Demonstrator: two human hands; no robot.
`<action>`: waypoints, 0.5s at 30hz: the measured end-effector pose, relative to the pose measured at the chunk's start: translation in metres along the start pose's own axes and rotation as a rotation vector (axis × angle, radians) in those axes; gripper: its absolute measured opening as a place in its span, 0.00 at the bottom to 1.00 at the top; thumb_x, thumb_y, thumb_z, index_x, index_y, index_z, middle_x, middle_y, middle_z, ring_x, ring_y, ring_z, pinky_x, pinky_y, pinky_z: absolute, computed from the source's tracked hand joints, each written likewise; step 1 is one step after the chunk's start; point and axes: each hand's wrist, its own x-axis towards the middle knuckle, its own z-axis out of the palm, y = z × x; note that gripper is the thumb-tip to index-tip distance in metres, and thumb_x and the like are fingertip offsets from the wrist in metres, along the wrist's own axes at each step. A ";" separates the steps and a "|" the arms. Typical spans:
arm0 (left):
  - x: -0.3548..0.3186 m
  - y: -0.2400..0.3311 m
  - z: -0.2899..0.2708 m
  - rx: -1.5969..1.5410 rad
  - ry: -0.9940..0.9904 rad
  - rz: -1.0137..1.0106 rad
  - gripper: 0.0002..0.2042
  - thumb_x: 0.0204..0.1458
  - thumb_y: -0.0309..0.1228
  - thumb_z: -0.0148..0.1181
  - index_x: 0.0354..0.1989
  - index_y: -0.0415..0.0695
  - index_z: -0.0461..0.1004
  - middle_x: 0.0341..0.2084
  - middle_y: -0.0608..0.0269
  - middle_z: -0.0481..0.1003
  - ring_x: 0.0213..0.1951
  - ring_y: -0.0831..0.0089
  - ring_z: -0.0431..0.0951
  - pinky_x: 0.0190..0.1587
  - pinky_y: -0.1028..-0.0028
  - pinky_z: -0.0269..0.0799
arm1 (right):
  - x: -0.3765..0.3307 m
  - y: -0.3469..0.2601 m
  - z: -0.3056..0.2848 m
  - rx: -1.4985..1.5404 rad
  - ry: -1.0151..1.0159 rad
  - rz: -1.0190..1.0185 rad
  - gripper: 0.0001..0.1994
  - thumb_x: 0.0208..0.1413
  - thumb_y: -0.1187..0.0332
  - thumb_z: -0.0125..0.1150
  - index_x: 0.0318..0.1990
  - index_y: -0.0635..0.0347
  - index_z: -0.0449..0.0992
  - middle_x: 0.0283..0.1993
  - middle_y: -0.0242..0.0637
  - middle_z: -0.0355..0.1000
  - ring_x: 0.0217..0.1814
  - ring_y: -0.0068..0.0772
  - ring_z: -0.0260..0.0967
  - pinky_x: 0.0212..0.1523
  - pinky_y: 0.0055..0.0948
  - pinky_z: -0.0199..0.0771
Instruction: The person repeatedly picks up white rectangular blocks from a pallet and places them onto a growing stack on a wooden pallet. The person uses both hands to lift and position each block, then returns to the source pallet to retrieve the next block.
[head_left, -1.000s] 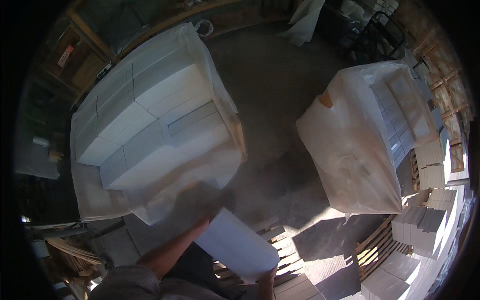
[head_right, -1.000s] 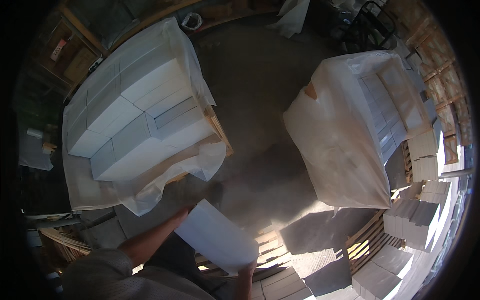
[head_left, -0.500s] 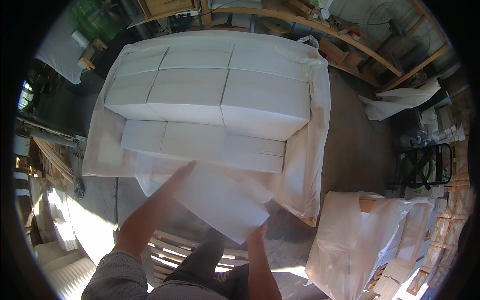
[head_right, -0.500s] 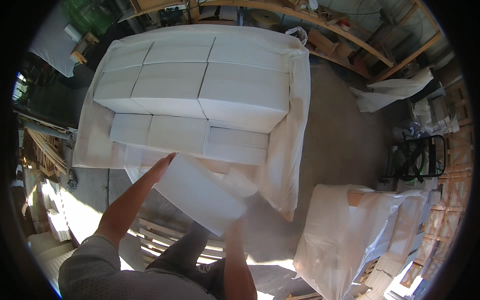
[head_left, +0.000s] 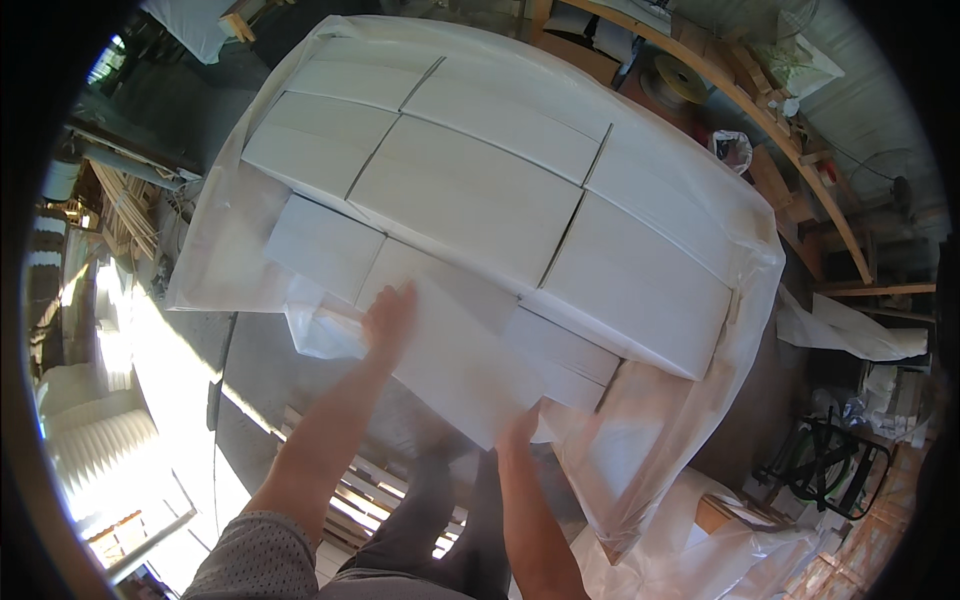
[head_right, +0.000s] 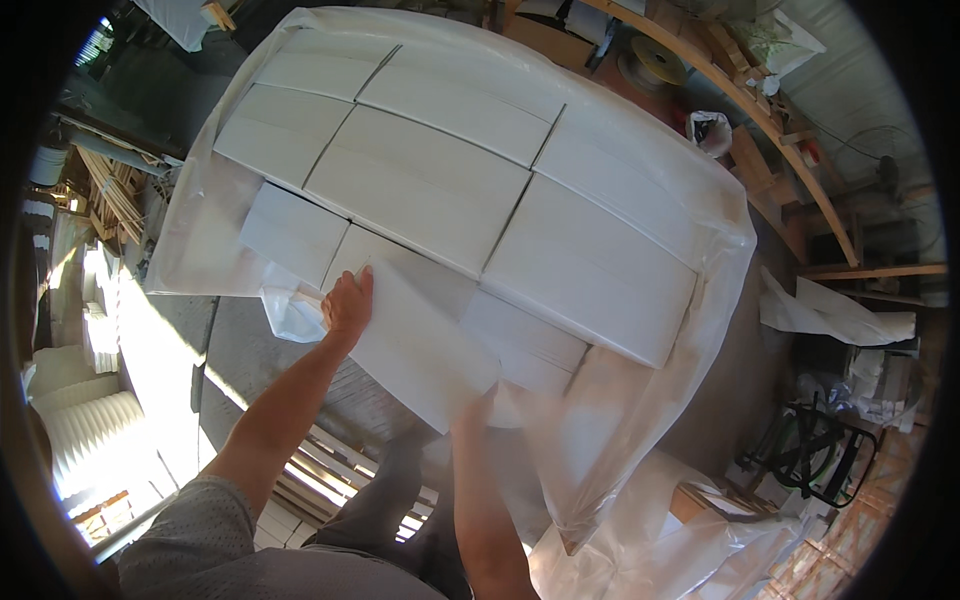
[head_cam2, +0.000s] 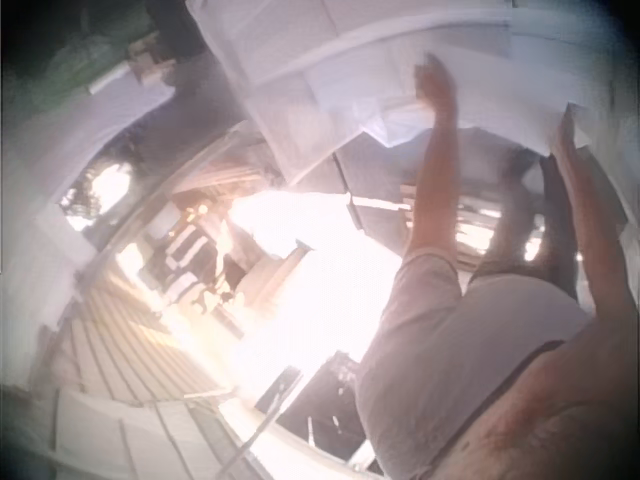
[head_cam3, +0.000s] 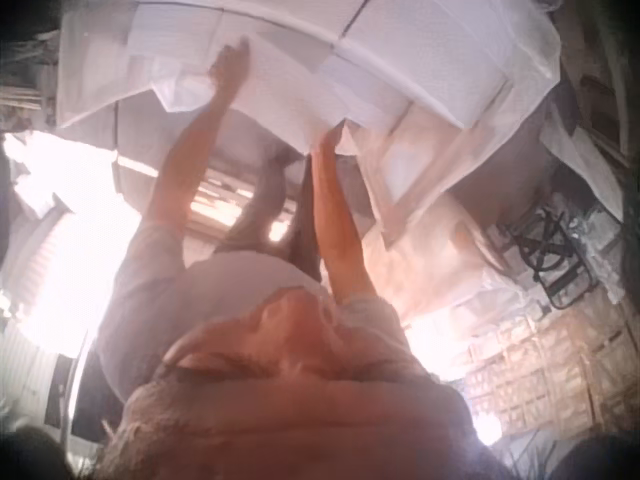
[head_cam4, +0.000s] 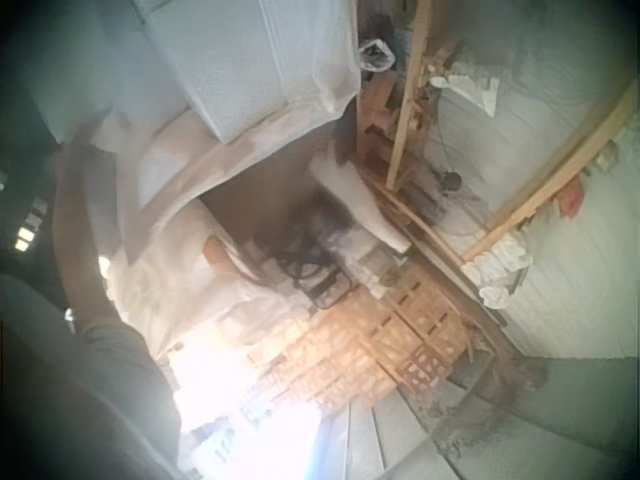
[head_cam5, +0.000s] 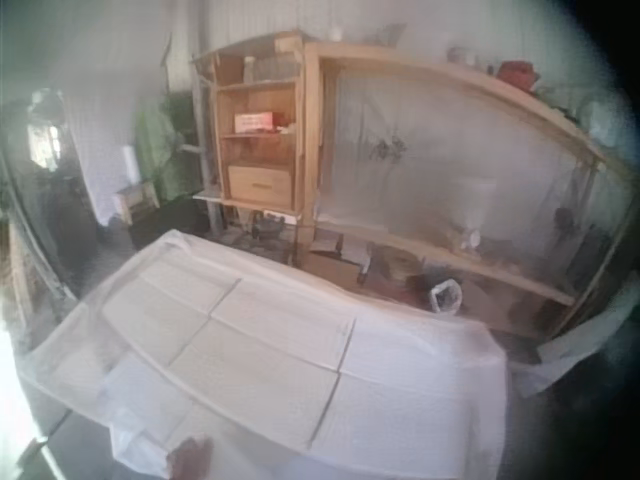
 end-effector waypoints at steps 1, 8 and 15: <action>0.002 0.002 -0.002 0.002 0.026 0.012 0.27 0.60 0.54 0.39 0.35 0.39 0.71 0.35 0.44 0.76 0.39 0.44 0.77 0.44 0.51 0.69 | 0.005 0.001 0.000 0.154 0.048 0.088 0.24 0.65 0.54 0.44 0.61 0.60 0.62 0.55 0.37 0.67 0.54 0.34 0.67 0.52 0.32 0.70; 0.002 0.006 -0.005 0.008 0.053 0.001 0.23 0.60 0.51 0.43 0.32 0.40 0.70 0.33 0.46 0.76 0.37 0.45 0.77 0.42 0.52 0.70 | 0.033 -0.080 -0.017 -0.456 0.229 -0.220 0.21 0.63 0.56 0.49 0.55 0.64 0.70 0.55 0.41 0.69 0.57 0.34 0.66 0.56 0.32 0.66; 0.005 0.010 -0.015 -0.033 -0.112 -0.113 0.28 0.58 0.55 0.40 0.40 0.39 0.74 0.41 0.47 0.76 0.48 0.50 0.74 0.51 0.56 0.67 | 0.075 -0.167 0.071 -1.268 -0.691 -0.115 0.38 0.50 0.42 0.59 0.60 0.65 0.65 0.62 0.51 0.64 0.66 0.49 0.59 0.64 0.41 0.58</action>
